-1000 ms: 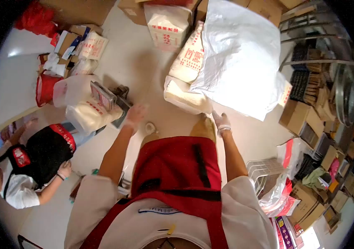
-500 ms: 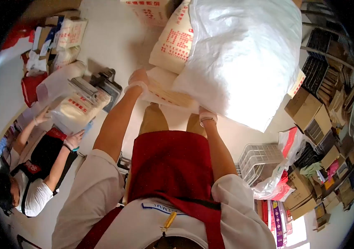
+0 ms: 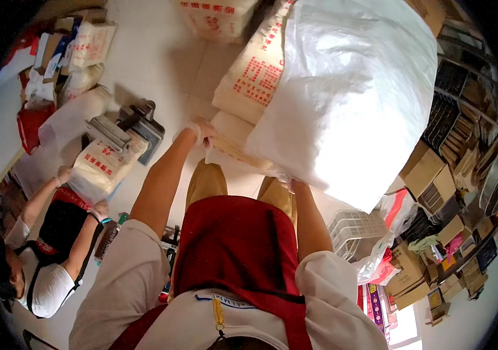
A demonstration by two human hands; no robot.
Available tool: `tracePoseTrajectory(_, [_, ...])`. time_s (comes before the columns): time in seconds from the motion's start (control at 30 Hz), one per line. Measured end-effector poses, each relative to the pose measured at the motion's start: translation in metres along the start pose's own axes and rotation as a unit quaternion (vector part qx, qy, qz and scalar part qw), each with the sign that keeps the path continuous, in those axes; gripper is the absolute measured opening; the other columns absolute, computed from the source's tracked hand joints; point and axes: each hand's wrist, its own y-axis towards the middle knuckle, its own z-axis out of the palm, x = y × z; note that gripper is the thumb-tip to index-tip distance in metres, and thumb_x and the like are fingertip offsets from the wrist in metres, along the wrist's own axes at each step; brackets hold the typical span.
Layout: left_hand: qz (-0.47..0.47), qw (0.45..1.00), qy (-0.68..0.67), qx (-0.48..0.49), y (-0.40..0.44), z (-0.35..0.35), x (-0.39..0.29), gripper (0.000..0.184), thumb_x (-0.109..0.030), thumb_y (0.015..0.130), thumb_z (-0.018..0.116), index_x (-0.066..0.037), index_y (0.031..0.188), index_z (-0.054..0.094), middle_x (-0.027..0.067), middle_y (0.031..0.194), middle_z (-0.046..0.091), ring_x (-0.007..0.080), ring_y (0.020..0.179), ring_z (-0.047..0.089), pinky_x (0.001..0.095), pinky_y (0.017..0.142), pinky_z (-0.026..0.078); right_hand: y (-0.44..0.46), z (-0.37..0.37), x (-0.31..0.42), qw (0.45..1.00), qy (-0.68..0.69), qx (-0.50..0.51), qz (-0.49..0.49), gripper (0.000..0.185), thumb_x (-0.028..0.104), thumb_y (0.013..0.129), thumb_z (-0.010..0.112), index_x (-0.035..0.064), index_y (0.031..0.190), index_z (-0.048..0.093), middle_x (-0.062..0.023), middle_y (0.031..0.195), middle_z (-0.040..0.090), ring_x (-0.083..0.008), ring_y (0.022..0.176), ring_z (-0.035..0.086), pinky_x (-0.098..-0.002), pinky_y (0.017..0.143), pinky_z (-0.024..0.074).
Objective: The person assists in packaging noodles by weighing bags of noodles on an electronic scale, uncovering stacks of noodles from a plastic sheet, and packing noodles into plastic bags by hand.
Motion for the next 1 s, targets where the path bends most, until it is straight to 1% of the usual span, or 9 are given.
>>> tracePoseTrajectory(0.13, [-0.120,0.971,-0.203,0.035,-0.029,0.010,-0.008,0.019,-0.018,0.072,0.047,-0.004,0.075,0.060,0.0108,0.074,0.059,0.0206,0.070,0.057,0.0327,0.060,0.044,0.016,0.006,-0.005,0.994,-0.075,0.078,-0.032,0.030,0.032,0.075,0.041,0.0092,0.090,0.055,-0.0108,0.095,0.054,-0.0258,0.089,0.051,-0.0342,0.075,0.0397])
tracePoseTrajectory(0.17, [-0.021,0.999,0.022,-0.025,-0.024,0.015,-0.001,0.019,-0.017,0.072,0.046,-0.004,0.079,0.059,0.0116,0.079,0.059,0.0220,0.074,0.057,0.0333,0.061,0.044,0.021,0.011,-0.002,0.990,-0.101,0.091,-0.040,0.030,0.031,0.075,0.041,0.0093,0.089,0.056,-0.0107,0.094,0.054,-0.0257,0.088,0.051,-0.0342,0.075,0.0401])
tracePoseTrajectory(0.2, [0.078,0.963,0.245,-0.085,-0.020,0.020,0.006,0.020,-0.016,0.072,0.046,-0.004,0.083,0.059,0.0124,0.084,0.059,0.0234,0.079,0.057,0.0338,0.063,0.044,0.025,0.017,0.002,0.985,-0.128,0.100,-0.048,0.029,0.031,0.076,0.041,0.0093,0.087,0.057,-0.0105,0.093,0.055,-0.0257,0.087,0.052,-0.0343,0.074,0.0406])
tracePoseTrajectory(0.37, [-0.024,0.981,0.070,-0.180,-0.054,0.043,0.011,0.021,-0.015,0.072,0.047,-0.004,0.087,0.058,0.0141,0.092,0.056,0.0253,0.087,0.054,0.0331,0.067,0.044,0.040,0.067,0.018,0.955,-0.271,0.094,-0.075,0.029,0.028,0.077,0.040,0.0094,0.082,0.061,-0.0098,0.088,0.058,-0.0254,0.083,0.055,-0.0347,0.071,0.0429])
tracePoseTrajectory(0.5, [-0.021,0.974,0.046,-0.219,-0.098,0.050,0.053,0.019,-0.014,0.072,0.047,-0.002,0.083,0.058,0.0153,0.089,0.056,0.0256,0.083,0.054,0.0331,0.071,0.043,0.046,0.131,0.032,0.974,-0.216,-0.008,-0.062,0.018,0.011,0.072,0.045,0.0078,0.079,0.062,-0.0105,0.085,0.059,-0.0219,0.078,0.058,-0.0297,0.065,0.0460])
tracePoseTrajectory(0.63, [-0.048,0.985,0.011,-0.164,-0.119,0.067,0.076,0.019,-0.012,0.072,0.044,-0.003,0.082,0.058,0.0149,0.085,0.057,0.0273,0.080,0.054,0.0343,0.069,0.043,-0.024,0.062,0.079,0.955,-0.284,0.021,-0.087,0.022,0.014,0.073,0.039,0.0092,0.075,0.061,-0.0105,0.081,0.059,-0.0245,0.075,0.058,-0.0339,0.063,0.0458])
tracePoseTrajectory(0.73, [-0.046,0.970,-0.033,-0.236,-0.134,0.090,0.102,0.021,-0.013,0.073,0.042,-0.004,0.081,0.059,0.0149,0.082,0.058,0.0282,0.078,0.055,0.0345,0.067,0.043,-0.041,0.044,0.084,0.953,-0.275,-0.022,-0.124,0.020,0.014,0.072,0.041,0.0090,0.070,0.060,-0.0105,0.077,0.060,-0.0243,0.070,0.059,-0.0347,0.058,0.0461])
tracePoseTrajectory(0.9, [-0.086,0.982,-0.051,-0.162,-0.117,0.107,0.119,0.024,-0.015,0.074,0.041,-0.003,0.087,0.057,0.0138,0.094,0.055,0.0246,0.089,0.052,0.0323,0.072,0.042,0.008,0.087,0.067,0.957,-0.275,-0.020,-0.092,0.021,0.016,0.072,0.042,0.0077,0.076,0.061,-0.0108,0.079,0.059,-0.0249,0.071,0.058,-0.0353,0.061,0.0458])
tracePoseTrajectory(1.0, [-0.079,0.981,-0.012,-0.177,-0.085,0.110,0.124,0.022,-0.015,0.074,0.043,-0.003,0.086,0.057,0.0144,0.095,0.054,0.0242,0.090,0.052,0.0306,0.071,0.042,0.092,0.129,0.045,0.923,-0.369,0.059,-0.097,0.022,0.019,0.075,0.042,0.0089,0.078,0.062,-0.0112,0.085,0.058,-0.0226,0.078,0.057,-0.0324,0.062,0.0463])
